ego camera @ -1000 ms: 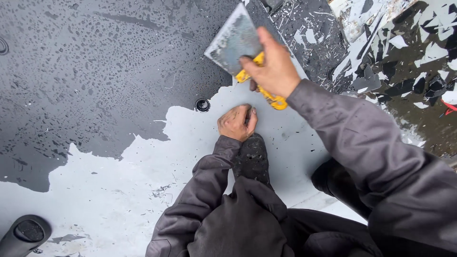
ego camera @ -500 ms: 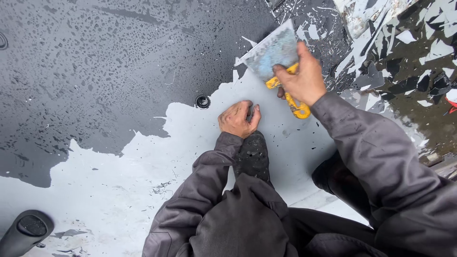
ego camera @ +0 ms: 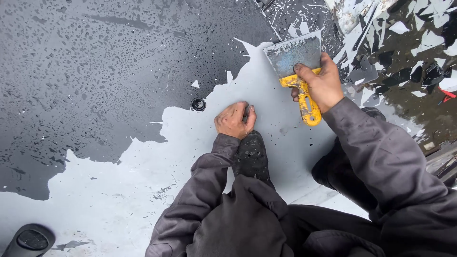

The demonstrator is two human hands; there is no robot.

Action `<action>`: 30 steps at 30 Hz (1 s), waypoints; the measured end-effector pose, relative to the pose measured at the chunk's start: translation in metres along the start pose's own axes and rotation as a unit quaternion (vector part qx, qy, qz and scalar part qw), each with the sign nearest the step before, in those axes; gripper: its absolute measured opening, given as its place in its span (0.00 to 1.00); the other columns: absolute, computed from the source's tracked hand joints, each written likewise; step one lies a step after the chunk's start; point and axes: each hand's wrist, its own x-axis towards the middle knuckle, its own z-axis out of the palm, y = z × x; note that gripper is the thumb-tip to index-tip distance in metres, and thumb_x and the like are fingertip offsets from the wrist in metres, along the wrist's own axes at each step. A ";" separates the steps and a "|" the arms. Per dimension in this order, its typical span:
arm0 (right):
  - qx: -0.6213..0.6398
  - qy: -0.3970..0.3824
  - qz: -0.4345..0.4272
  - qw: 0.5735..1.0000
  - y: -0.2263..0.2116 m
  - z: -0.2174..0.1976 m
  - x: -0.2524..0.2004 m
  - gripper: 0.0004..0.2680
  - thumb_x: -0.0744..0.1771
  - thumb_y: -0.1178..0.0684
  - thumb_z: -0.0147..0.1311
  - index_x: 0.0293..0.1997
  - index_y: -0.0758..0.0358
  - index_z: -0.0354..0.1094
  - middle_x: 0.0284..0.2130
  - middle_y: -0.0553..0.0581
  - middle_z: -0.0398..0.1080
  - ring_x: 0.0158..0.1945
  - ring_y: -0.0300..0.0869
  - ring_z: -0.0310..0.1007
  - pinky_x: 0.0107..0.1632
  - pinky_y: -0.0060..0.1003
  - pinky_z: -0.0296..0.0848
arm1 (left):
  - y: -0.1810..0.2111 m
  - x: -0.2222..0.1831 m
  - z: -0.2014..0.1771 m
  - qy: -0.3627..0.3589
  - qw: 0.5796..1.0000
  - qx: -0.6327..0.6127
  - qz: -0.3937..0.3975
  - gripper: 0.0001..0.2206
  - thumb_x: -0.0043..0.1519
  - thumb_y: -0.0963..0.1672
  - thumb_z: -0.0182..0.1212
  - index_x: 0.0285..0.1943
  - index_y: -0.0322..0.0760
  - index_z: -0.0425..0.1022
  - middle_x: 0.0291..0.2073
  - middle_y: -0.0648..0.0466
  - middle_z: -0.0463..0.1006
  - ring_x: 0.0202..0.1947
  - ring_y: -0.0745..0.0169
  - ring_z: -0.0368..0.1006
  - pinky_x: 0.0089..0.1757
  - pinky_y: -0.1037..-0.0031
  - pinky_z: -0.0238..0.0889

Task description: Use a metal scraper to remove old paint or coating from a flat surface.

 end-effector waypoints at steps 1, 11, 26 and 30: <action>0.022 0.023 0.035 0.999 0.005 -0.012 0.001 0.16 0.70 0.59 0.55 0.60 0.67 0.49 0.37 0.64 0.71 0.23 0.45 0.72 0.23 0.42 0.75 | 0.001 0.000 0.000 -0.003 1.000 -0.004 0.002 0.06 0.59 0.44 0.67 0.35 0.41 0.73 0.23 0.57 0.75 0.24 0.57 0.73 0.29 0.66 0.65; 0.098 0.039 0.050 0.993 0.014 0.033 0.020 0.13 0.69 0.59 0.55 0.53 0.69 0.52 0.37 0.64 0.72 0.24 0.45 0.74 0.24 0.42 0.76 | 0.002 0.003 0.000 -0.008 1.000 -0.007 -0.007 0.05 0.58 0.43 0.67 0.35 0.41 0.74 0.23 0.57 0.75 0.23 0.58 0.74 0.29 0.67 0.66; 0.140 0.080 0.105 0.981 0.035 0.031 -0.006 0.10 0.68 0.57 0.55 0.51 0.64 0.58 0.34 0.61 0.72 0.22 0.44 0.72 0.23 0.41 0.74 | 0.005 0.008 -0.007 -0.013 1.000 -0.005 0.005 0.05 0.58 0.42 0.67 0.35 0.41 0.73 0.24 0.57 0.75 0.24 0.57 0.74 0.29 0.67 0.66; 0.138 0.073 0.076 0.985 0.028 0.036 0.014 0.11 0.68 0.58 0.56 0.51 0.65 0.55 0.32 0.64 0.72 0.21 0.45 0.72 0.22 0.43 0.74 | 0.001 0.006 -0.003 -0.014 1.000 -0.003 0.002 0.05 0.58 0.42 0.67 0.35 0.41 0.73 0.24 0.57 0.75 0.24 0.57 0.74 0.29 0.67 0.66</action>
